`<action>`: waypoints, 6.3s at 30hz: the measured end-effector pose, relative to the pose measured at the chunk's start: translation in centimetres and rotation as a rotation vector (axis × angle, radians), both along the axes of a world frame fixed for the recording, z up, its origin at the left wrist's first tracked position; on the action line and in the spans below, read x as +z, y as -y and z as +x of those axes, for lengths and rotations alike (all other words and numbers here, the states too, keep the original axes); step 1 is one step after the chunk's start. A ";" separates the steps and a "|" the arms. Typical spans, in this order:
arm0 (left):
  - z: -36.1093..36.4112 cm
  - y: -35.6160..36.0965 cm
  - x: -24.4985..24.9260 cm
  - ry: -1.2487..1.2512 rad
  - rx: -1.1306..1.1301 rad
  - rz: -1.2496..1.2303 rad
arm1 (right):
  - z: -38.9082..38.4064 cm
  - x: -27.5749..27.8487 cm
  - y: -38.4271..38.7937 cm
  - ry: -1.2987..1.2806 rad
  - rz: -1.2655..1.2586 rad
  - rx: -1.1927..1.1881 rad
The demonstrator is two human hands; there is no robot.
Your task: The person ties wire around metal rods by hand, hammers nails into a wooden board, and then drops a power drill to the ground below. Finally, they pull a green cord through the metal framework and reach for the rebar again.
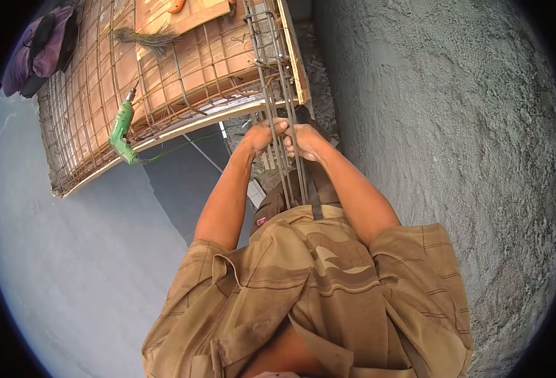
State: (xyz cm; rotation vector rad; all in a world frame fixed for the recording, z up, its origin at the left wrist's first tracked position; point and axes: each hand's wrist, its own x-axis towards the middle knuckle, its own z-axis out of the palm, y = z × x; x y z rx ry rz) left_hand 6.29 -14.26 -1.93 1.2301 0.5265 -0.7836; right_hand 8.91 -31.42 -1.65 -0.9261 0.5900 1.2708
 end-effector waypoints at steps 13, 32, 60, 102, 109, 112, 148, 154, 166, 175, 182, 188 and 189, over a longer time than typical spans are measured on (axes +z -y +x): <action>0.0 0.1 -3.3 -0.218 0.545 -0.489 | 5.1 1.7 13.9 1.052 -0.723 0.731; 0.1 -0.1 -0.3 -0.114 0.614 -0.310 | 8.2 4.1 12.6 1.298 -0.745 1.049; 3.3 -14.0 13.2 0.468 0.026 1.114 | 14.2 8.0 -17.4 0.854 0.161 1.041; 1.2 -6.3 10.3 0.476 0.098 1.370 | 16.5 4.7 -21.8 0.785 -0.148 0.293; 6.2 -6.7 9.6 0.277 0.134 1.079 | 19.8 4.5 -23.4 1.111 -0.393 0.530; 7.8 -7.1 8.0 0.200 0.331 0.920 | 22.9 3.1 -24.2 1.414 -0.446 0.574; 15.1 -15.3 3.6 0.200 -0.022 0.972 | 25.7 -0.3 -30.5 2.305 -0.593 1.521; 15.9 -17.5 2.4 0.194 -0.179 0.845 | 26.4 -0.7 -31.3 2.196 -0.565 1.574; 16.7 -18.1 4.4 0.066 -0.185 0.646 | 28.1 4.2 -22.0 1.684 -0.094 1.391; 16.2 -18.2 3.7 0.074 -0.143 0.595 | 24.7 2.3 -19.4 2.096 -0.132 1.265; 16.4 -18.1 4.3 0.057 -0.167 0.616 | 26.5 1.9 -20.6 0.910 -0.104 1.544; 16.8 -18.6 3.4 0.055 -0.291 0.681 | 25.8 4.9 -19.6 1.414 -0.085 1.365; 17.0 -18.6 4.1 0.040 -0.311 0.676 | 25.3 5.4 -19.1 1.554 -0.181 1.335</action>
